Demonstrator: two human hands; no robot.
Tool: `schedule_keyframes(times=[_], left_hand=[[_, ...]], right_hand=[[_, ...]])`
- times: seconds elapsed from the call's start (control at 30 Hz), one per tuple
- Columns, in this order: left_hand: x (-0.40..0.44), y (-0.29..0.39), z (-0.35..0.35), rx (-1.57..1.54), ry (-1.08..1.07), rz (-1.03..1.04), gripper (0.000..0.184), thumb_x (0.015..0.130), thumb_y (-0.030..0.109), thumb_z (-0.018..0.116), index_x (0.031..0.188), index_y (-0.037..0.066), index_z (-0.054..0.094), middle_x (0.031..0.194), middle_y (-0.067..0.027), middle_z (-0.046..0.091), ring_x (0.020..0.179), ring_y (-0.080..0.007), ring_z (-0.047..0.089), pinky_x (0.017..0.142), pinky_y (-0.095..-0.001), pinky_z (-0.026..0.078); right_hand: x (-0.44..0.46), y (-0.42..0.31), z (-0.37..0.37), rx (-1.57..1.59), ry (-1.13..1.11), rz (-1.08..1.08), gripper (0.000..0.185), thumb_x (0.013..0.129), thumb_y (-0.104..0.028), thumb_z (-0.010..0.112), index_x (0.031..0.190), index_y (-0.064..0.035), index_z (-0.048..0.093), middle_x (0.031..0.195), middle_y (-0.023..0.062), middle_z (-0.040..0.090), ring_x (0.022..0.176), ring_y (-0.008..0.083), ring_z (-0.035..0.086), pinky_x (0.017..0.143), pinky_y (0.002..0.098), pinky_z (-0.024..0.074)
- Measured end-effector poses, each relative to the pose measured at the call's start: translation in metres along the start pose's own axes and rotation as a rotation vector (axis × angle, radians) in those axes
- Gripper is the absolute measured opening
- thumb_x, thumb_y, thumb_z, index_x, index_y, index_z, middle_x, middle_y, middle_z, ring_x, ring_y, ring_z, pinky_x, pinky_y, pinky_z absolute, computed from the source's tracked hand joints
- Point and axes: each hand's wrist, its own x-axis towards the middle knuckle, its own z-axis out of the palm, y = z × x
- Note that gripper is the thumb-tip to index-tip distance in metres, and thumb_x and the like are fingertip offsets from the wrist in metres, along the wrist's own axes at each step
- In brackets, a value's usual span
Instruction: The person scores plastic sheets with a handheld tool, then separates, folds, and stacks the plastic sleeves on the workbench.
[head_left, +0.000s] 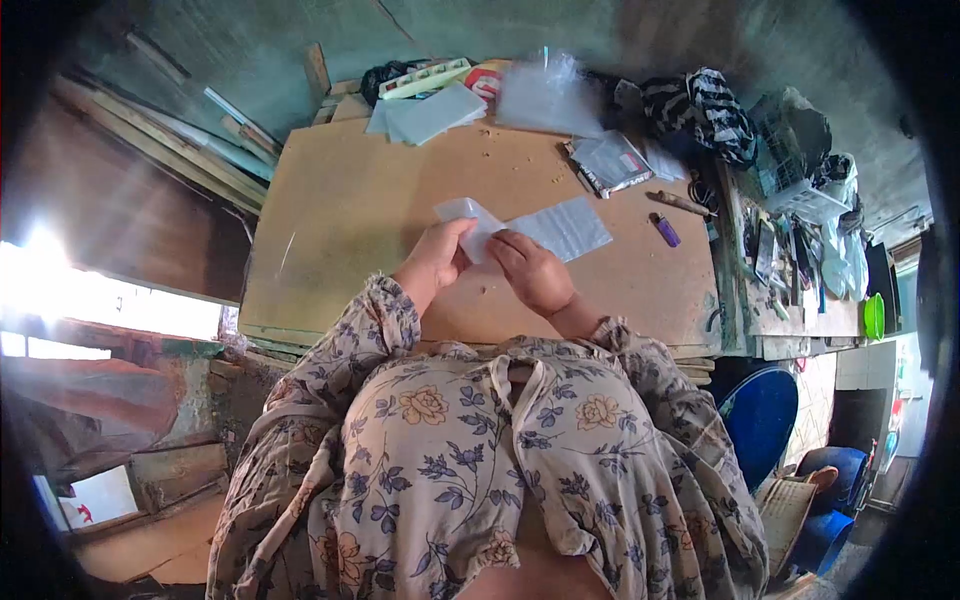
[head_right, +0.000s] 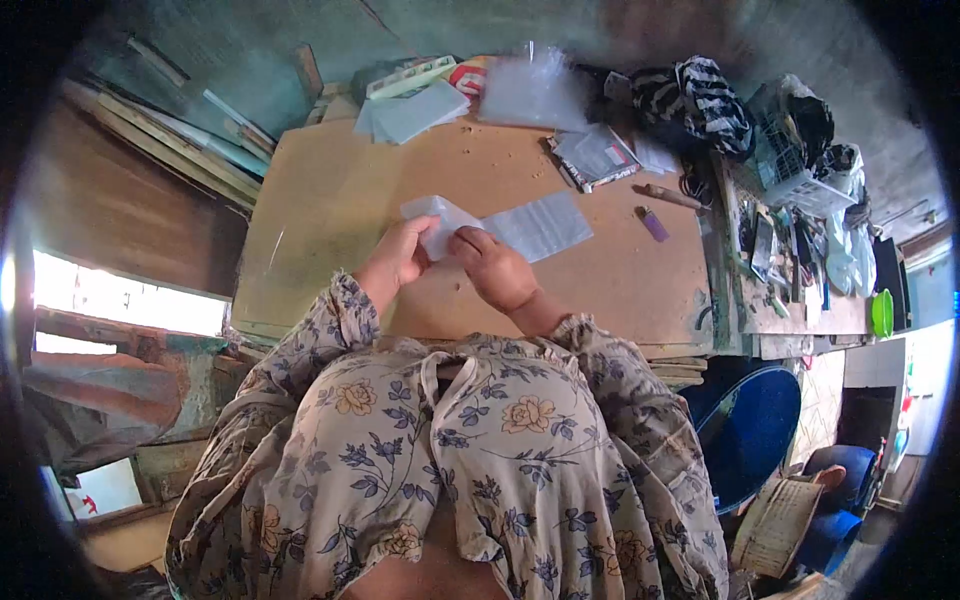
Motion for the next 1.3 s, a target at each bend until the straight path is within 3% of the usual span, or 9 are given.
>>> schedule_keyframes(times=[0.3,0.47,0.53,0.6,0.77,0.83,1.07,1.23,1.3], left_hand=[[-0.018,-0.007,0.031,-0.035,0.005,-0.017,0.026,0.082,0.029,0.055,0.099,0.010,0.052,0.087,-0.0037,0.058,0.077,-0.0169,0.057,0.065,-0.0310,0.047],[-0.030,-0.008,0.043,0.136,-0.099,0.051,0.035,0.081,0.037,0.058,0.101,0.009,0.051,0.088,-0.0022,0.057,0.076,-0.0137,0.056,0.067,-0.0289,0.048],[-0.025,-0.010,0.040,0.286,-0.178,0.198,0.037,0.081,0.035,0.060,0.103,0.008,0.051,0.090,-0.0008,0.057,0.076,-0.0114,0.056,0.068,-0.0285,0.048],[-0.026,-0.009,0.041,0.220,-0.230,0.245,0.036,0.080,0.028,0.063,0.105,0.005,0.051,0.092,-0.0012,0.057,0.077,-0.0101,0.055,0.067,-0.0272,0.048],[-0.013,0.035,0.017,0.722,0.081,0.513,0.034,0.079,0.018,0.062,0.107,0.002,0.051,0.080,-0.0017,0.058,0.066,-0.0065,0.053,0.054,-0.0202,0.041],[0.003,0.060,-0.015,0.709,0.133,0.599,0.026,0.078,0.017,0.062,0.098,0.003,0.053,0.069,0.0008,0.055,0.055,-0.0056,0.048,0.047,-0.0198,0.037],[0.045,0.097,-0.101,0.534,0.482,0.648,0.011,0.080,0.013,0.057,0.085,0.009,0.049,0.065,-0.0006,0.050,0.051,-0.0071,0.045,0.044,-0.0219,0.038],[0.114,0.097,-0.173,0.258,0.612,0.623,0.011,0.079,0.011,0.055,0.089,0.007,0.053,0.068,-0.0044,0.055,0.062,-0.0177,0.057,0.054,-0.0283,0.046],[0.113,0.096,-0.179,1.415,0.552,0.626,0.020,0.079,0.011,0.055,0.097,0.004,0.051,0.079,-0.0100,0.059,0.073,-0.0261,0.059,0.063,-0.0349,0.047]], right_hand=[[0.007,0.009,-0.019,0.063,0.025,0.086,0.012,0.072,-0.003,0.060,0.084,-0.0029,0.059,0.075,0.0100,0.060,0.074,0.0218,0.060,0.065,0.0285,0.0486],[0.017,-0.006,-0.051,0.844,-0.075,0.649,0.017,0.075,-0.002,0.064,0.068,-0.0036,0.049,0.066,0.0018,0.054,0.067,0.0067,0.053,0.058,0.0219,0.0446],[0.006,0.031,-0.030,1.088,-0.014,0.526,0.016,0.077,-0.003,0.062,0.071,-0.0067,0.048,0.069,0.0009,0.053,0.065,0.0089,0.053,0.058,0.0231,0.0456],[0.013,0.031,-0.048,1.434,0.165,0.814,0.018,0.079,-0.004,0.060,0.069,-0.0072,0.046,0.069,0.0021,0.053,0.061,0.0123,0.053,0.058,0.0247,0.0461],[-0.009,0.144,-0.086,1.306,0.662,0.673,0.012,0.085,-0.009,0.053,0.076,-0.0104,0.045,0.077,0.0053,0.055,0.068,0.0164,0.056,0.060,0.0306,0.0485],[-0.011,0.145,-0.126,1.032,0.991,0.929,0.012,0.085,-0.009,0.053,0.077,-0.0097,0.045,0.077,0.0062,0.056,0.066,0.0170,0.057,0.056,0.0300,0.0486],[-0.057,0.169,-0.207,0.824,1.575,0.628,0.014,0.084,-0.012,0.056,0.079,-0.0044,0.046,0.085,0.0126,0.060,0.068,0.0229,0.060,0.052,0.0295,0.0492],[-0.040,0.129,-0.203,0.807,1.232,0.609,0.014,0.084,-0.010,0.055,0.076,-0.0074,0.044,0.087,0.0120,0.061,0.070,0.0218,0.061,0.050,0.0267,0.0472],[-0.018,0.104,-0.185,0.933,1.018,0.662,0.015,0.084,-0.009,0.056,0.075,-0.0093,0.044,0.086,0.0111,0.062,0.071,0.0205,0.061,0.050,0.0259,0.0468]])
